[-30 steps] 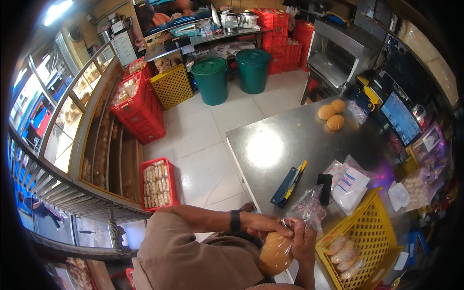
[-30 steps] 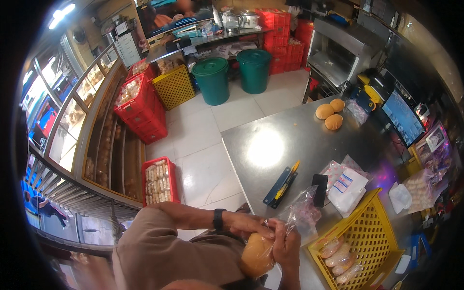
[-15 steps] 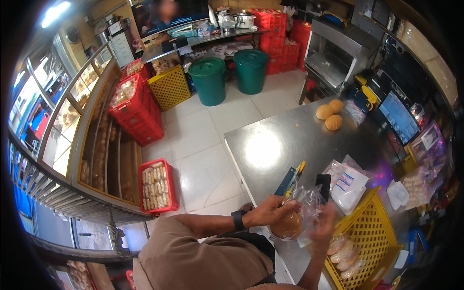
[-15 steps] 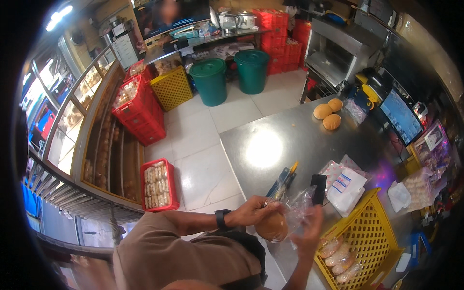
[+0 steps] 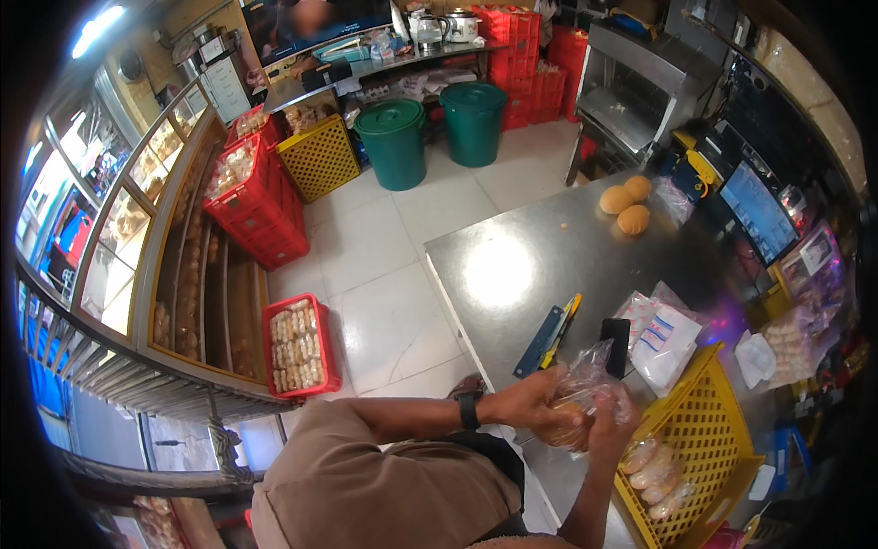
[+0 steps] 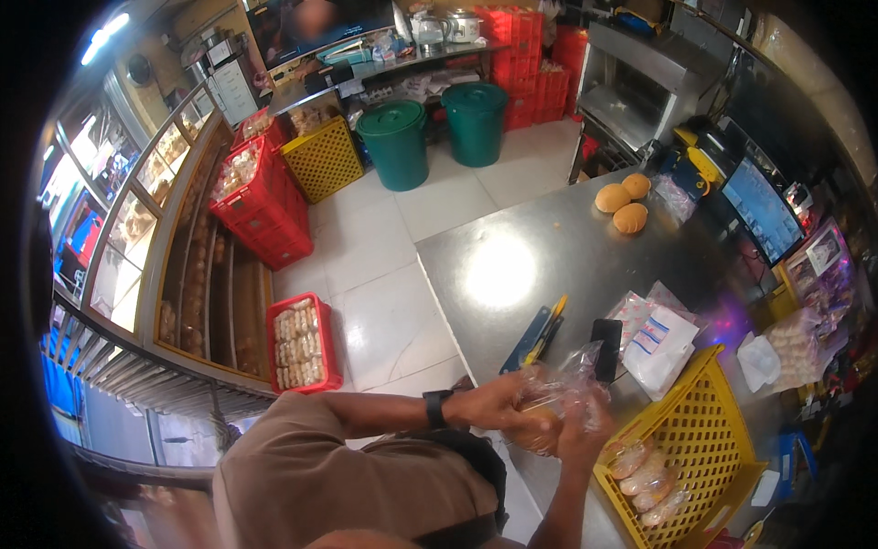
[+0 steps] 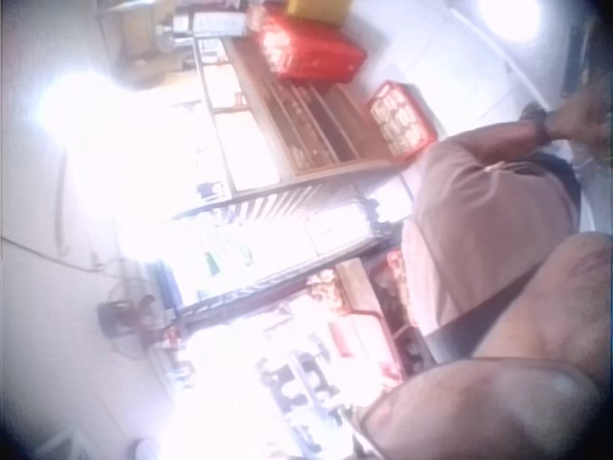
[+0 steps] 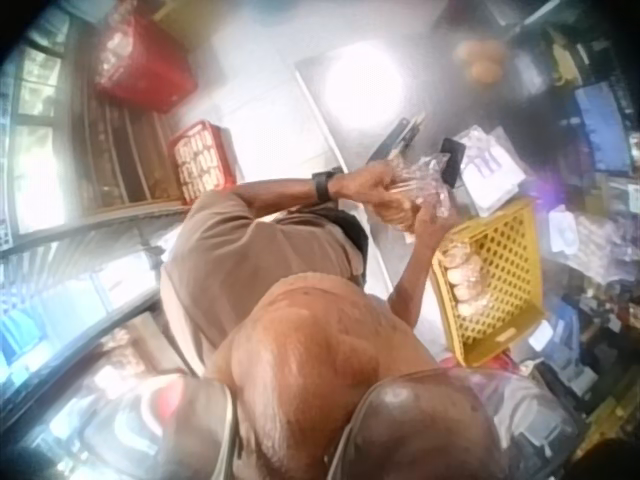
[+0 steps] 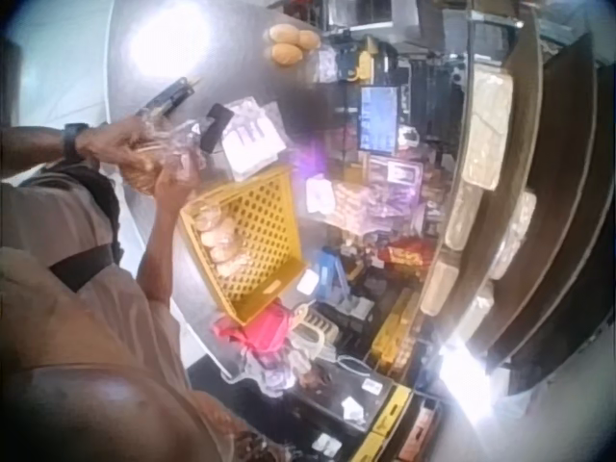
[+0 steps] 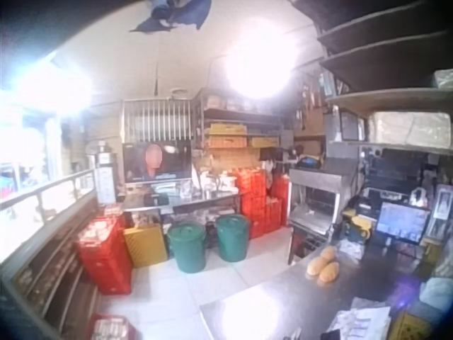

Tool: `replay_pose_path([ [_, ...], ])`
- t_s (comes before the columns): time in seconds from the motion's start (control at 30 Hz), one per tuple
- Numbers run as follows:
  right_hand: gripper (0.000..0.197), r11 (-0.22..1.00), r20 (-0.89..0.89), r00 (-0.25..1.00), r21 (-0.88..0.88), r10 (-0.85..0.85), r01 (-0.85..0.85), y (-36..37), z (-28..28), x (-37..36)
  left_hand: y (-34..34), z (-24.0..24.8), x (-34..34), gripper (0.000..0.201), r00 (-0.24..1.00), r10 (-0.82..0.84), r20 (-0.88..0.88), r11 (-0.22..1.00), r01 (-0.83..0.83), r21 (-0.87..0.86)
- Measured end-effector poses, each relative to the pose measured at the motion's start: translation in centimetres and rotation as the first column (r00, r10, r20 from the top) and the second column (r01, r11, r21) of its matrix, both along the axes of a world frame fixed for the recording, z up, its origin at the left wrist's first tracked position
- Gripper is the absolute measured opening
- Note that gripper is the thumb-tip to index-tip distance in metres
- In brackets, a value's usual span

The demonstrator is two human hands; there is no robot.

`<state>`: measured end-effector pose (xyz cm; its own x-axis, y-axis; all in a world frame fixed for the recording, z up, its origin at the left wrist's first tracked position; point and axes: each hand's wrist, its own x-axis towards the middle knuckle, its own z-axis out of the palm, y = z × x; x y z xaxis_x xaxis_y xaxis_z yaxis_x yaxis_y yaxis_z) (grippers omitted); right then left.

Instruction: The person places individual buns into clear plastic bags, seals them using a handheld heat sealer, and places the packaged buns into a yellow basket. The process is repeated for multiple buns.

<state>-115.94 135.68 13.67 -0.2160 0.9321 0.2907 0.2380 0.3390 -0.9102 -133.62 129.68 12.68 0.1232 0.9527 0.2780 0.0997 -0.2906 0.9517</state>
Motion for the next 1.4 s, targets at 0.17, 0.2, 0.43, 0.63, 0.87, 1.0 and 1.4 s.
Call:
replay_pose_path([
  [0.17, 0.008, 0.802, 0.26, 0.854, 0.303, 0.451, -0.515, -1.5, 0.8, -3.3, -0.5, -5.7, -1.5, 0.032, 0.812, -0.546, 0.206, 0.803, 0.577, -0.15],
  [0.2, 0.008, 0.779, 0.314, 0.816, 0.269, 0.486, -0.567, -1.5, 1.1, -3.8, -0.5, -5.8, -1.7, 0.024, 0.81, -0.56, 0.174, 0.812, 0.578, -0.076],
  [0.43, 0.048, 0.828, 0.232, 0.825, 0.113, 0.516, -0.55, -0.6, 2.3, -2.6, 0.5, -4.9, -0.7, 0.023, 0.921, -0.323, 0.218, 0.893, 0.373, -0.253],
  [0.63, 0.096, 0.827, 0.494, 0.844, 0.374, 0.206, -0.421, -2.2, -0.2, 1.0, 2.5, -2.3, 0.8, 0.05, 0.306, 0.164, 0.938, 0.768, 0.557, -0.316],
  [0.87, 0.088, 0.94, 0.083, 0.937, -0.067, 0.34, -0.336, -2.6, -1.7, 2.8, 4.1, -2.6, -0.6, 0.061, 0.424, 0.251, 0.87, 0.89, 0.252, -0.379],
  [1.0, 0.091, 0.908, 0.365, 0.879, 0.163, 0.308, -0.386, -2.6, -1.5, 3.3, 3.2, -3.2, 1.5, 0.064, 0.627, 0.219, 0.748, 0.855, 0.246, -0.456],
  [1.4, 0.066, 0.645, -0.788, 0.57, -0.564, -0.234, -0.515, -2.8, -7.8, 3.9, 2.6, 0.1, 2.6, 0.065, 0.516, 0.091, 0.852, 0.911, 0.302, -0.28],
])
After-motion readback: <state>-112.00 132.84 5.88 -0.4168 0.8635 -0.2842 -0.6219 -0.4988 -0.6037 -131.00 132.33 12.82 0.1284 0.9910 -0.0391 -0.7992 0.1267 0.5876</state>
